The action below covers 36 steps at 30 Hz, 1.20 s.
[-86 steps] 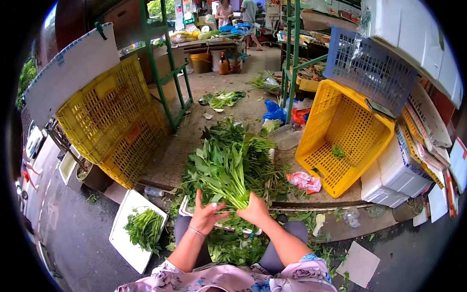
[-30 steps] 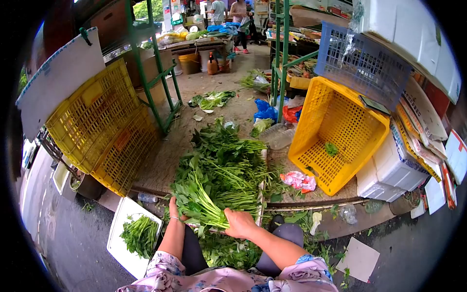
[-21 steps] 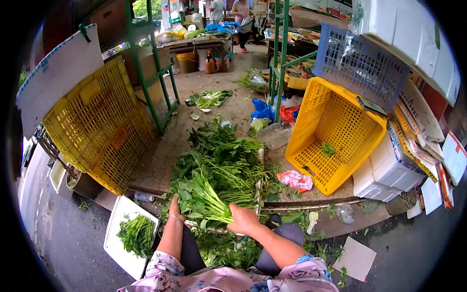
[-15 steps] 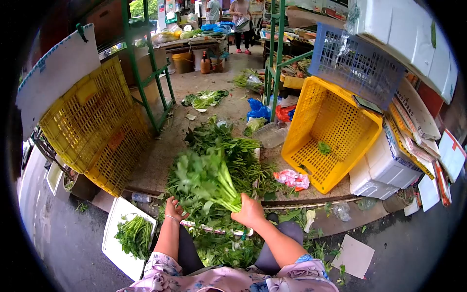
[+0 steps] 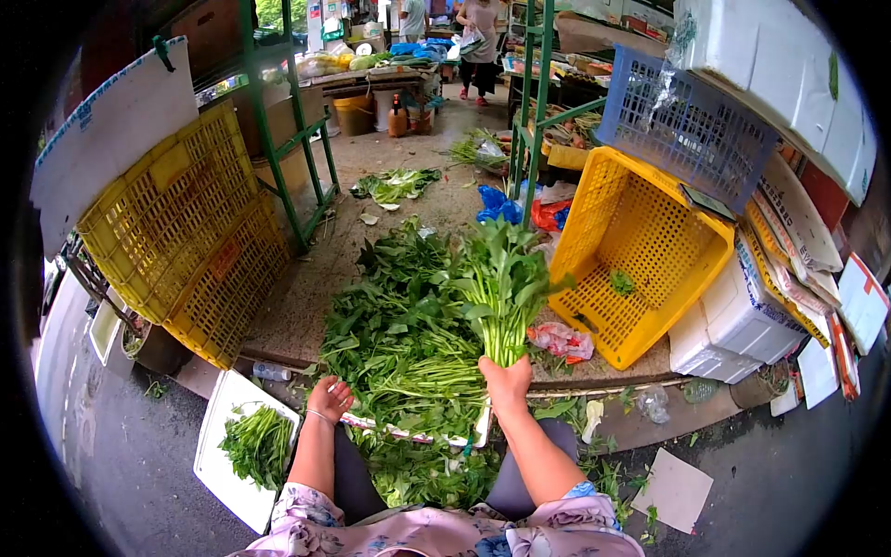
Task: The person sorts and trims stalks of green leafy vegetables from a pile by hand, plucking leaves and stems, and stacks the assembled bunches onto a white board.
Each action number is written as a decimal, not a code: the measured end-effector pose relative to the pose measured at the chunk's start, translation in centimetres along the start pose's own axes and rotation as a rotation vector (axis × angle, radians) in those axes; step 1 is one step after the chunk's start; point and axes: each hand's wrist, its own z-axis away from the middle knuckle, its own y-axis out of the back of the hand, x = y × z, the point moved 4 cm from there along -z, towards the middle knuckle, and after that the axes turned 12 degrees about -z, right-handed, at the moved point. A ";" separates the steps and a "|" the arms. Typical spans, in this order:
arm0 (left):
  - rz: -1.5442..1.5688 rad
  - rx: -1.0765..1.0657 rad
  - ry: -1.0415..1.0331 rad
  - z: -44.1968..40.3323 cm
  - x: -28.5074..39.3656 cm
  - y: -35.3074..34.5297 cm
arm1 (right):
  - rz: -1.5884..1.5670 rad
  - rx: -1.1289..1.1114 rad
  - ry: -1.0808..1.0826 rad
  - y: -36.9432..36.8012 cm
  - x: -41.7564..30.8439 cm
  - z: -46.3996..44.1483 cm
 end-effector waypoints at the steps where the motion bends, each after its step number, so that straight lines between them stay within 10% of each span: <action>1: 0.023 -0.038 -0.008 0.2 0.1 0.1 | -0.002 -0.002 0.001 -0.1 -0.2 0.0; 36: -0.403 -0.149 -0.239 2.2 -0.1 -1.3 | -0.004 -0.007 0.044 0.9 0.0 -0.5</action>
